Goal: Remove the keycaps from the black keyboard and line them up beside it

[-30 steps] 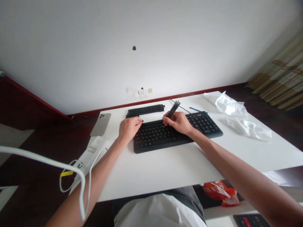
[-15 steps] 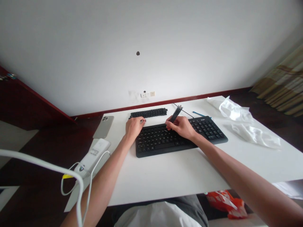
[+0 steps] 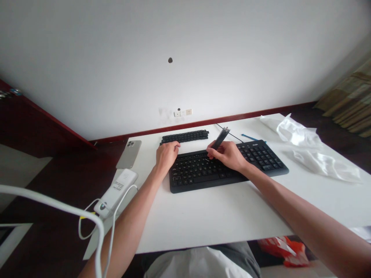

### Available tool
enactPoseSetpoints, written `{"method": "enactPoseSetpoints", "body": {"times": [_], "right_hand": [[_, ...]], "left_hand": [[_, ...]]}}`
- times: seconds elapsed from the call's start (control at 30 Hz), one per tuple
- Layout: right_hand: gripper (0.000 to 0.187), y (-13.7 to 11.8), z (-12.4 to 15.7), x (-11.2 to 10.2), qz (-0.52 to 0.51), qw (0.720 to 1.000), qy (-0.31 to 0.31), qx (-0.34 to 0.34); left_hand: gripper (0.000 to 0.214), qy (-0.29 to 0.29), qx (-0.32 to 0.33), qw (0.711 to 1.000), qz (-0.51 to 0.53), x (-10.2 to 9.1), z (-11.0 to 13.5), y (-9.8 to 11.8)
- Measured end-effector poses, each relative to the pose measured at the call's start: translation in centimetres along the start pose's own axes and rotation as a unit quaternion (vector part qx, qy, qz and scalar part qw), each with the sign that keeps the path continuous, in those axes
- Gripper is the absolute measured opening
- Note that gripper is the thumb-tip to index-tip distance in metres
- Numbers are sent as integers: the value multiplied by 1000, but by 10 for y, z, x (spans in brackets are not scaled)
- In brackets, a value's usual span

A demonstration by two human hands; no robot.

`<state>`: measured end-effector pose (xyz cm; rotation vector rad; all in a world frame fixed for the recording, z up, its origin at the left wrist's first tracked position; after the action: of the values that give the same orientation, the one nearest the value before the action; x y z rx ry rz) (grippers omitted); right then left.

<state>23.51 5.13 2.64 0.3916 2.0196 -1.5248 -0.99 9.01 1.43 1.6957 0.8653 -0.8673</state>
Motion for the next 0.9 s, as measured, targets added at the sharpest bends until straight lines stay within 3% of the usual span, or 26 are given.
{"method": "enactPoseSetpoints", "body": {"times": [0.17, 0.9], "right_hand": [[30, 2, 0, 0, 2, 1000, 3, 0], [30, 1, 1, 4, -3, 1000, -12, -5]], "left_hand": [[31, -20, -12, 1000, 5, 3, -1, -2], [33, 0, -33, 999, -8, 1, 0, -3]]}}
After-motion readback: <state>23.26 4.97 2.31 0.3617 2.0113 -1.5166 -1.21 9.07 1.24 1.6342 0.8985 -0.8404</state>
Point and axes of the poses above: each hand's wrist, its own z-axis away from the middle knuckle, its own x-axis out of the palm, y = z × x, the point moved 7 cm from there along -z, towards the middle knuckle, and after that the axes turned 13 degrees about z, right-handed, at the moved point
